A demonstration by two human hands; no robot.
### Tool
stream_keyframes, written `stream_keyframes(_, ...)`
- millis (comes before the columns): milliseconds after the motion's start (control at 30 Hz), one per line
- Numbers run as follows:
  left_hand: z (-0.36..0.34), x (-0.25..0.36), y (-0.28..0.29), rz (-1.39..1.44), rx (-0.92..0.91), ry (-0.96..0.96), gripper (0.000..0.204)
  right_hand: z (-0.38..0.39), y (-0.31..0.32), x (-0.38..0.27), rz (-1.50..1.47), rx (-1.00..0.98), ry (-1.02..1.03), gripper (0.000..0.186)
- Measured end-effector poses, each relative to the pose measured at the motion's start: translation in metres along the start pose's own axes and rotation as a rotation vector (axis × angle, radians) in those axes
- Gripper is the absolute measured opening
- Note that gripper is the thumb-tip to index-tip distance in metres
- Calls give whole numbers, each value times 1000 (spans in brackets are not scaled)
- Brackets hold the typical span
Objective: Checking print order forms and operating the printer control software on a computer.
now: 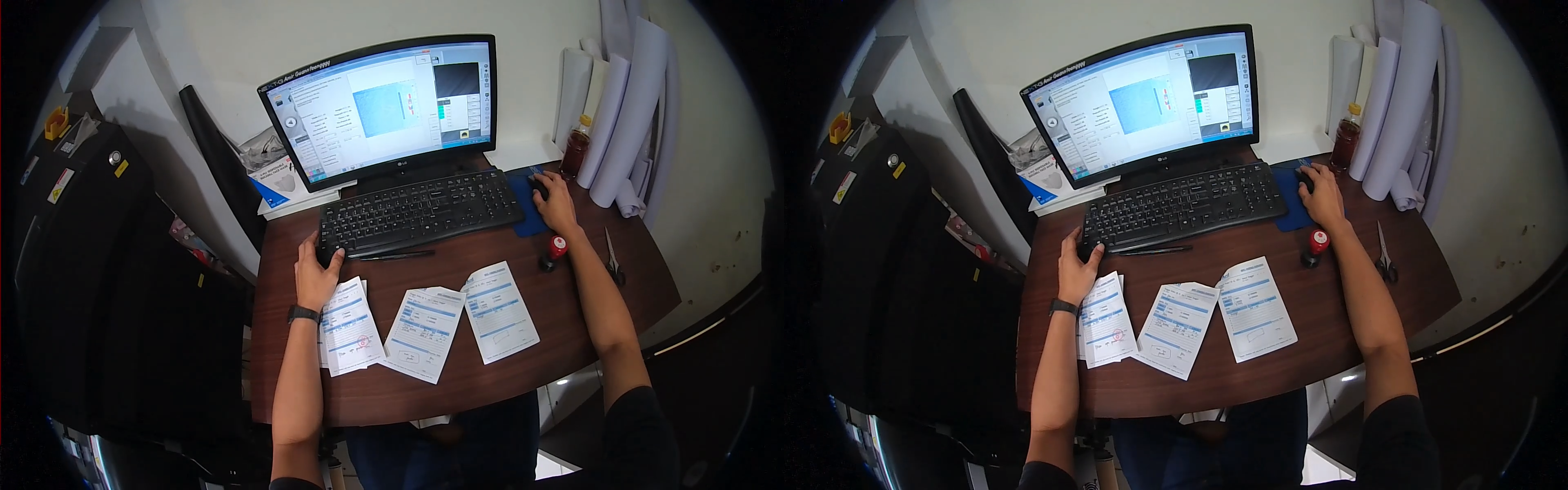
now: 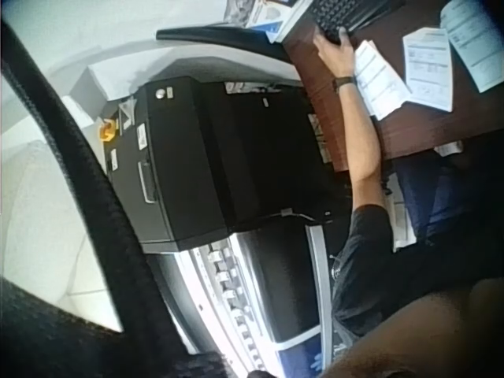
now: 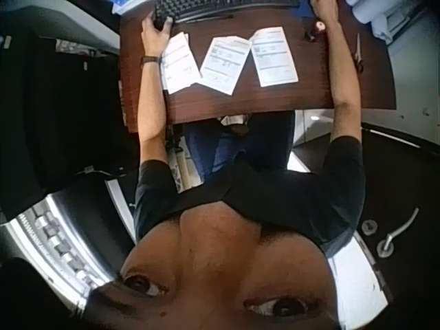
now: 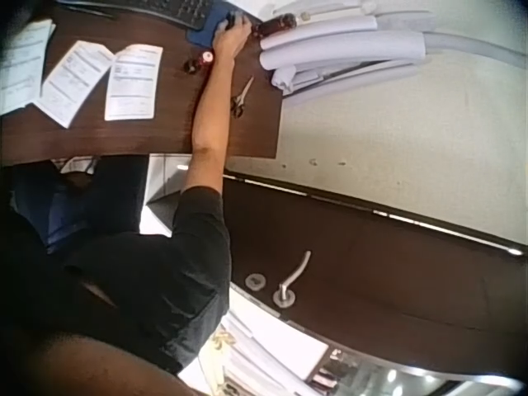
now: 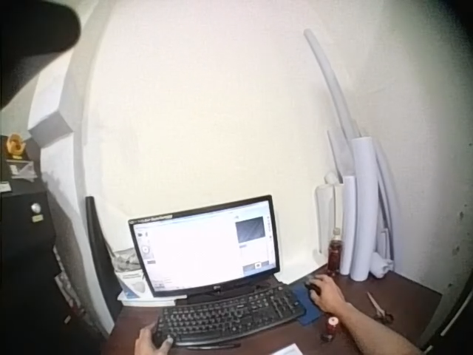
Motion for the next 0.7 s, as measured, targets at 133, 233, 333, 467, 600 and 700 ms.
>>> stream_keyframes(133,1,1,2,6,-3,18,63,-2,1,-2,12,0,2,40)
stream_keyframes(233,2,5,3,-6,-3,17,63,-2,1,-1,10,3,-4,40)
stream_keyframes(333,2,2,1,-4,-3,12,63,-2,1,-1,7,2,-4,40)
stream_keyframes(467,1,-3,-1,35,-2,14,64,-2,1,0,25,8,0,40)
stream_keyframes(600,2,-2,0,17,-7,37,64,-2,0,-2,11,0,2,41)
stream_keyframes(700,2,-4,1,12,-1,31,63,-2,-1,-3,13,7,16,42)
Point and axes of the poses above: each hand's wrist, its own z-axis away from the middle knuckle, its own y-axis out of the back of the hand, x = y × z, the point moved 1 cm from there along -z, towards the middle knuckle, and after that the axes turned 6 degrees about x, right-handed, at the moved point
